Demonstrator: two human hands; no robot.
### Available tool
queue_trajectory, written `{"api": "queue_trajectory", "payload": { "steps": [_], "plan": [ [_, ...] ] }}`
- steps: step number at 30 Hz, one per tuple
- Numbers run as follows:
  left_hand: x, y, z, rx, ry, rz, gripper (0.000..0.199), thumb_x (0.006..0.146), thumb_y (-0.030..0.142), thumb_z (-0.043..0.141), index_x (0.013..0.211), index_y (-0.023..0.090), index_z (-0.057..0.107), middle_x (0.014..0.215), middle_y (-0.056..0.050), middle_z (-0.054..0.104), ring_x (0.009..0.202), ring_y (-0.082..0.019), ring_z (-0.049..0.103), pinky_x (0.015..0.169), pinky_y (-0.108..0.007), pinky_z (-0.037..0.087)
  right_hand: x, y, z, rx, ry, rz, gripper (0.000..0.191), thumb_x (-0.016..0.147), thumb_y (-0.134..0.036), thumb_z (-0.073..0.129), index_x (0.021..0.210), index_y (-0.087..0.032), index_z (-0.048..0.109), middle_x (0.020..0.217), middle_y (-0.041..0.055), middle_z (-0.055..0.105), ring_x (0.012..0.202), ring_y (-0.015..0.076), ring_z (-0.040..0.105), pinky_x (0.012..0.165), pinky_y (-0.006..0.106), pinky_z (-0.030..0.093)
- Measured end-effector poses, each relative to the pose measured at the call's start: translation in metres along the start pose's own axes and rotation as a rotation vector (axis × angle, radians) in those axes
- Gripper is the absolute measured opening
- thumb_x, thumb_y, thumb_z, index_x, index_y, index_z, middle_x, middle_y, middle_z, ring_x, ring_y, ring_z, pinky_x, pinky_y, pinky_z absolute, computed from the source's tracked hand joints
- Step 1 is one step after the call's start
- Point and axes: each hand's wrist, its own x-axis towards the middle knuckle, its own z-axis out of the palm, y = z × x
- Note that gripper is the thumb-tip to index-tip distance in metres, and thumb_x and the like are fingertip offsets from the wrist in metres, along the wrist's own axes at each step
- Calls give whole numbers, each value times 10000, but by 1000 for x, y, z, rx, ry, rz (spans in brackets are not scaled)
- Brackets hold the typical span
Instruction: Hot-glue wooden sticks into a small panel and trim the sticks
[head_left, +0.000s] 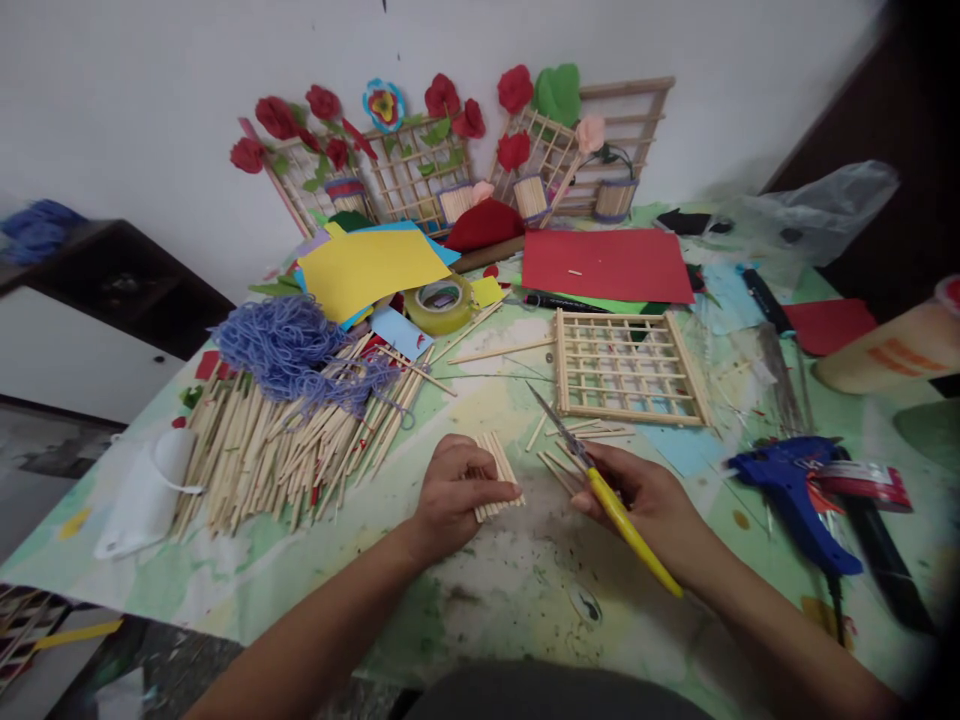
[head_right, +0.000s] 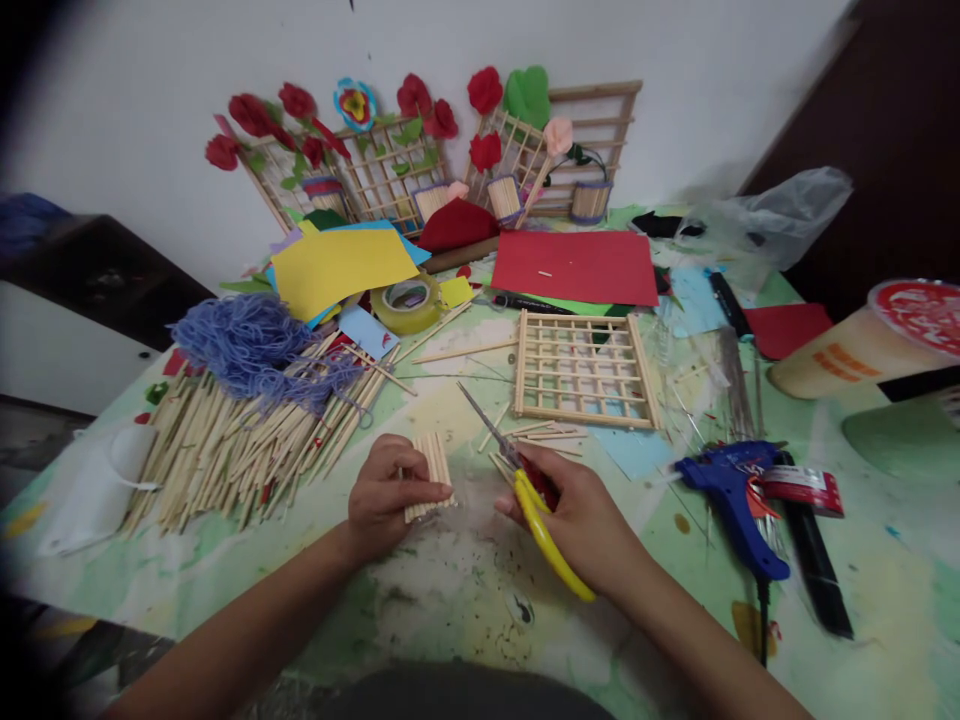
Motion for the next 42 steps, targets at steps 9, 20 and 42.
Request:
{"api": "queue_trajectory", "payload": {
  "steps": [9, 20, 42],
  "plan": [
    [-12, 26, 3, -46, -213, 273, 101, 754, 246, 704, 849, 280, 715, 626, 26, 626, 689, -121, 547, 727, -287, 385, -4, -4, 27, 402, -25, 126, 513, 753, -502, 613, 1133, -174, 505, 684, -25, 566, 429, 77, 456, 408, 216, 368],
    [-20, 33, 4, 4, -146, 469, 209, 775, 209, 678, 966, 293, 682, 764, 24, 604, 789, -128, 511, 762, -268, 422, -9, -3, 27, 496, -261, 16, 493, 641, -378, 742, 1057, -194, 553, 660, -57, 519, 424, 61, 423, 385, 205, 321],
    [-16, 21, 30, -1051, -111, -998, 758, 550, 161, 818, 1224, 204, 474, 983, -65, 664, 862, -178, 612, 740, -266, 466, 1, 13, 34, 523, 116, -55, 558, 560, -285, 779, 1052, -198, 530, 663, -42, 579, 538, 113, 509, 494, 242, 405]
  ]
}}
